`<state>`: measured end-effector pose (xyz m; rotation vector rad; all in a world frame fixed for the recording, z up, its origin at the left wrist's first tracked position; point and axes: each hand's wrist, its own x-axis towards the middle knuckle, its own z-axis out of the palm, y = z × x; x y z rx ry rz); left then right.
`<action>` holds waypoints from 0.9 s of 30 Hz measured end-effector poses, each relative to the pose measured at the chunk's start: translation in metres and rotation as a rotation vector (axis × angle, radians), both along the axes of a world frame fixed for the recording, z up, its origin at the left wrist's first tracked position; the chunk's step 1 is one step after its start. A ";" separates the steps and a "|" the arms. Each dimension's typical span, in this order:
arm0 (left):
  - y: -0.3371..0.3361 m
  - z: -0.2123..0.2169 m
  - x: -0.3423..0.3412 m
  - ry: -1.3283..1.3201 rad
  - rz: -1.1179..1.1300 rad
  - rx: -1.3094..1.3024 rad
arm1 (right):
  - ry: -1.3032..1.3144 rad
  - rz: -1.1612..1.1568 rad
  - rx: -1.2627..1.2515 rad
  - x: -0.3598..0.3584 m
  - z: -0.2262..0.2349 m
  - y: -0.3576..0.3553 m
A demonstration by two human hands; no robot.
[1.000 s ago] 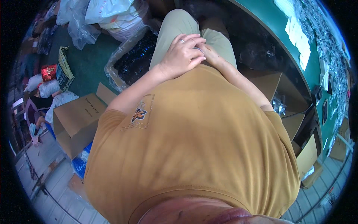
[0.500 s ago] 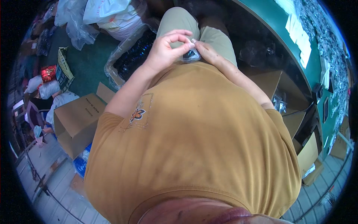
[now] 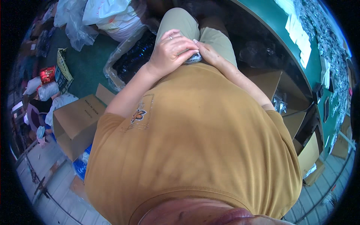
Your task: The person packages swimming goggles by wrapping paper labels around the goggles, inserting them into clear plastic pouches, and sealing the pouches by hand.
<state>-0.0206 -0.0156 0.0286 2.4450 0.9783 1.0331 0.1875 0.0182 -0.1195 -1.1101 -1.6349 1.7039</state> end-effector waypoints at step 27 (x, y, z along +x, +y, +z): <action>-0.003 -0.038 0.003 -0.043 -0.011 -0.237 | -0.046 -0.050 -0.218 0.001 0.034 0.002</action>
